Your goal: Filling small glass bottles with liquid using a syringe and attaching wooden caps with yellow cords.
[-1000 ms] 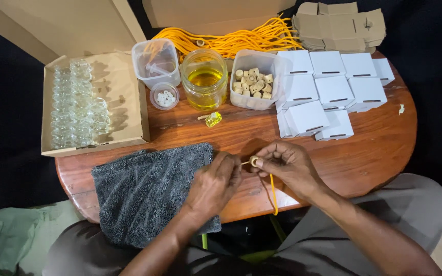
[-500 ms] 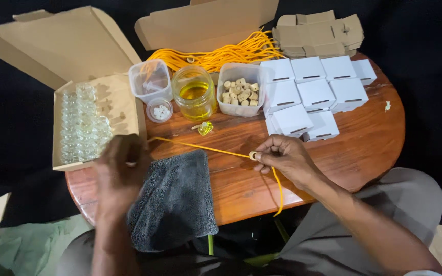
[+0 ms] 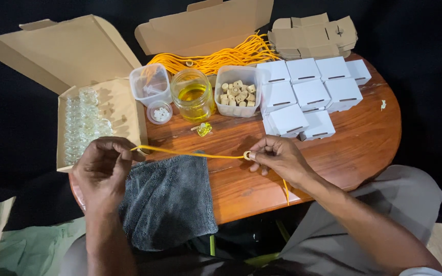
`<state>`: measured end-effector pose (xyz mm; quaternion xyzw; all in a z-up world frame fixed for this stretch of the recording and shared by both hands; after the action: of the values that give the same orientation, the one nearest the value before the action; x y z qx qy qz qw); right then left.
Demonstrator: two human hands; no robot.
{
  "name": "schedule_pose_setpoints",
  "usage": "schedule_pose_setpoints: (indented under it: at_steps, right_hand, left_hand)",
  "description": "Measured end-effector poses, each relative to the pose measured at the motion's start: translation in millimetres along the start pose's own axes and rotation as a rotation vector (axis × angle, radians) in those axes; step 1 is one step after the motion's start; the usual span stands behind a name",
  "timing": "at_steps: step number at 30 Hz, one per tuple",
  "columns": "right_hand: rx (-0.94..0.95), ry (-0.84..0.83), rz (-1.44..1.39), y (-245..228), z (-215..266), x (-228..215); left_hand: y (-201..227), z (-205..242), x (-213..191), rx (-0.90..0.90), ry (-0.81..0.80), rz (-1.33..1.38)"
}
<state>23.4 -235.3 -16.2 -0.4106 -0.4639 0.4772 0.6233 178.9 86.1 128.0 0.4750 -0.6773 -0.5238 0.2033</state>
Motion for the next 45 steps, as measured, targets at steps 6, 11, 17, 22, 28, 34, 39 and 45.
schedule_pose_setpoints:
  at_steps: [6, 11, 17, 22, 28, 34, 39, 45]
  right_hand:
    - [-0.027, 0.013, 0.153, 0.0, 2.2, 6.6]
    - [-0.190, 0.014, 0.684, -56.3, 7.2, 41.0]
    - [-0.384, 0.127, 1.224, -66.1, 23.2, 27.6]
    - [-0.102, 0.058, 1.382, -55.1, 16.3, 32.6]
    - [-0.034, 0.046, 1.497, -8.3, 8.9, 17.0]
    - [-0.037, 0.071, 1.524, -7.9, 10.9, 2.0]
    - [-0.029, -0.076, 1.431, -47.5, 24.9, 15.6]
    - [0.092, -0.509, 1.334, -75.5, 56.5, 39.2]
  left_hand:
    - [-15.6, -0.5, 35.8, 0.006, 0.056, 0.590]
    - [-9.9, 1.7, 93.0, 0.041, -0.176, 0.029]
    - [-7.7, 19.9, 164.4, 0.127, -0.325, -0.546]
    - [-22.0, 32.7, 217.0, 0.253, -0.396, -0.699]
    - [-22.7, 27.2, 228.1, 0.308, -0.290, -0.882]
    - [-35.4, 27.2, 218.6, 0.250, -0.294, -0.884]
    - [-26.4, 15.5, 201.0, 0.226, -0.283, -0.789]
    - [-33.9, 16.1, 119.9, -0.034, -0.627, -0.879]
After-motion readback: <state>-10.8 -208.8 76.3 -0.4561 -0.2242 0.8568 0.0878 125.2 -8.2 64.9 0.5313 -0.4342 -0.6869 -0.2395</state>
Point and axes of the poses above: each hand's wrist, its own z-axis away from the middle knuckle, its own x-axis out of the palm, y = z × x, the point moved 10 cm from there along -z, towards the middle knuckle, and after that the axes turned 11 degrees about -y, right-handed, at the moved point
